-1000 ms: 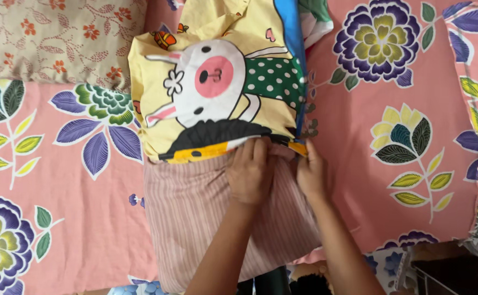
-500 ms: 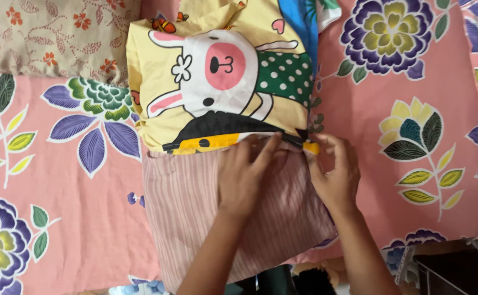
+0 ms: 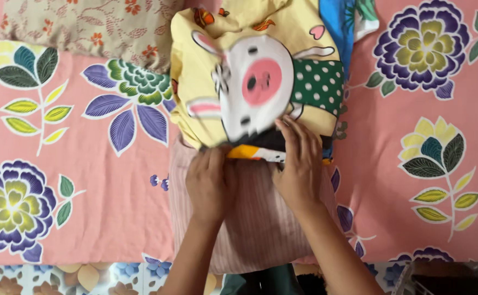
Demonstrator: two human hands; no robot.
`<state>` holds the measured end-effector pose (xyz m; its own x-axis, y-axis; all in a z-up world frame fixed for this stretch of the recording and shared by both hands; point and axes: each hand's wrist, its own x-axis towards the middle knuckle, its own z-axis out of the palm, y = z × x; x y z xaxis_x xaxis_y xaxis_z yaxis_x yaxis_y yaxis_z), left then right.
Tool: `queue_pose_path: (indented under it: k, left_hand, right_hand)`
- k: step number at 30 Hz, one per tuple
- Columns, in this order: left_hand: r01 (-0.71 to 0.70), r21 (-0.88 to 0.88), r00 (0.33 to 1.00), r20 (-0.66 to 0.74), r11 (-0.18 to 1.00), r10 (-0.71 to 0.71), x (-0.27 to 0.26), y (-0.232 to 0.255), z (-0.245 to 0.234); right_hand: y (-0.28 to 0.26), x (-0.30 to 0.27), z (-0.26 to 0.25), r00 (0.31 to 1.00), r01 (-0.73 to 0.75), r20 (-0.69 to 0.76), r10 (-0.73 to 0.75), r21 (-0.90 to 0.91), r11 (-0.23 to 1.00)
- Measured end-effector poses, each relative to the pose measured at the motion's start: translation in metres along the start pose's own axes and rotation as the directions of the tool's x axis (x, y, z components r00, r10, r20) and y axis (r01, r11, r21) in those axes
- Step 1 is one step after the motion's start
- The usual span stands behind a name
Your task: The person places a pillow on a bed, then inserts it into a pillowcase with a cartoon rabbit print. They adjust the fabric around the pillow and smooth the surface. The person repeats the process with a second pillow and a different pillowcase.
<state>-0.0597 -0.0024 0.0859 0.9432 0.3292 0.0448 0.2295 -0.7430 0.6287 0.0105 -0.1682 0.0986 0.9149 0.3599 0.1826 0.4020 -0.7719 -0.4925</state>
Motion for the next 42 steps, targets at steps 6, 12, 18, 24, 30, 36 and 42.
queue_pose_path:
  k: [6, 12, 18, 24, 30, 36, 42]
  left_hand:
    - [-0.159, -0.094, 0.977, 0.129, 0.983, 0.17, -0.024, -0.013, -0.004]
    - [-0.143, 0.279, 0.99, 0.026, 0.95, 0.142, 0.011, -0.07, -0.022]
    - [0.167, 0.278, 0.975, -0.187, 0.946, -0.117, 0.048, -0.116, -0.017]
    - [0.102, 0.373, 0.995, -0.019, 0.922, -0.102, -0.004, -0.152, 0.015]
    - [0.195, 0.353, 0.968, 0.079, 0.915, -0.237, -0.058, -0.139, 0.005]
    - [0.097, 0.351, 0.995, -0.048, 0.931, -0.086, -0.042, -0.095, -0.035]
    - [-0.125, 0.168, 0.979, -0.136, 0.978, 0.149, -0.022, -0.047, -0.032]
  right_hand:
    - [0.008, -0.024, 0.021, 0.999, 0.035, 0.0, -0.035, -0.055, 0.998]
    - [0.019, -0.029, 0.036, 0.996, 0.086, -0.032, -0.089, -0.071, 0.994]
    - [0.021, -0.032, 0.037, 0.994, 0.104, -0.033, -0.105, -0.01, 0.994]
    - [0.023, -0.04, 0.041, 0.995, 0.081, -0.048, -0.083, -0.038, 0.996]
    - [0.024, -0.037, 0.038, 0.997, 0.061, -0.035, -0.065, -0.1, 0.993]
    - [0.026, -0.034, 0.025, 0.999, 0.047, -0.03, -0.045, 0.056, 0.997]
    - [0.086, -0.064, 0.001, 0.965, -0.224, -0.12, 0.232, 0.076, 0.972]
